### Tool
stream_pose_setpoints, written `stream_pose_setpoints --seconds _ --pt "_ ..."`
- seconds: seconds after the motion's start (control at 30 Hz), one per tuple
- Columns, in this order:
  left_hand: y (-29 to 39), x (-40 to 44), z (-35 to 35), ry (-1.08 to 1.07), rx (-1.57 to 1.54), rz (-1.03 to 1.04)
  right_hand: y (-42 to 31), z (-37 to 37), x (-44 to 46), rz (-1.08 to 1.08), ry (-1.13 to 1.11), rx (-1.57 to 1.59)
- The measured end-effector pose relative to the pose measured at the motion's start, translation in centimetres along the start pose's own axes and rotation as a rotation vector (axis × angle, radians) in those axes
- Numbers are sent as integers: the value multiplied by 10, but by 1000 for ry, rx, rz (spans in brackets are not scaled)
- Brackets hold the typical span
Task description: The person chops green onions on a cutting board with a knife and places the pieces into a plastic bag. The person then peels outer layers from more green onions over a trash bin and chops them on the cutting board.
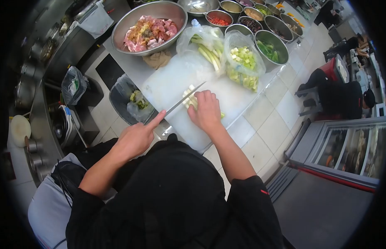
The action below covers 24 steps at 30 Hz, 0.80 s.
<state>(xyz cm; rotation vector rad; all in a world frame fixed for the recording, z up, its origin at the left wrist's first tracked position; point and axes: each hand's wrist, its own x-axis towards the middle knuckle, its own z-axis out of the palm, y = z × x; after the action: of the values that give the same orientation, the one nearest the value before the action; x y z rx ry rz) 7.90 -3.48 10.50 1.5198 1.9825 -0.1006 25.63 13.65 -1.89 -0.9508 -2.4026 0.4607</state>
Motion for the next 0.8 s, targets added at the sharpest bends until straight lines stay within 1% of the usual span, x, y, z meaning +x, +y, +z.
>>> stream_pose_setpoints --seconds 0.07,0.13,0.27,0.37,0.47,0.57,0.67,0.77,0.8 --pt "3 -9 1 -20 48 -13 10 10 -3 -1 -31 -13" --pt "5 -12 6 -32 108 -36 12 14 -2 -23 -12 15" --pt "-2 10 40 -34 -49 -10 17 16 -3 -42 12 77" --pt "7 46 31 -49 -42 -26 14 13 -3 -34 22 82" --pt "15 36 11 -39 -13 -21 7 -2 1 -25 -18 -4" --pt "15 7 -1 -30 -19 21 3 -14 -2 -18 3 -35" --pt "15 2 17 -107 19 -35 16 2 -10 -9 -58 -39" --pt "10 28 47 -35 -79 14 23 8 -9 14 19 -9" --pt "9 33 47 -26 -70 23 24 9 -7 11 41 -7"
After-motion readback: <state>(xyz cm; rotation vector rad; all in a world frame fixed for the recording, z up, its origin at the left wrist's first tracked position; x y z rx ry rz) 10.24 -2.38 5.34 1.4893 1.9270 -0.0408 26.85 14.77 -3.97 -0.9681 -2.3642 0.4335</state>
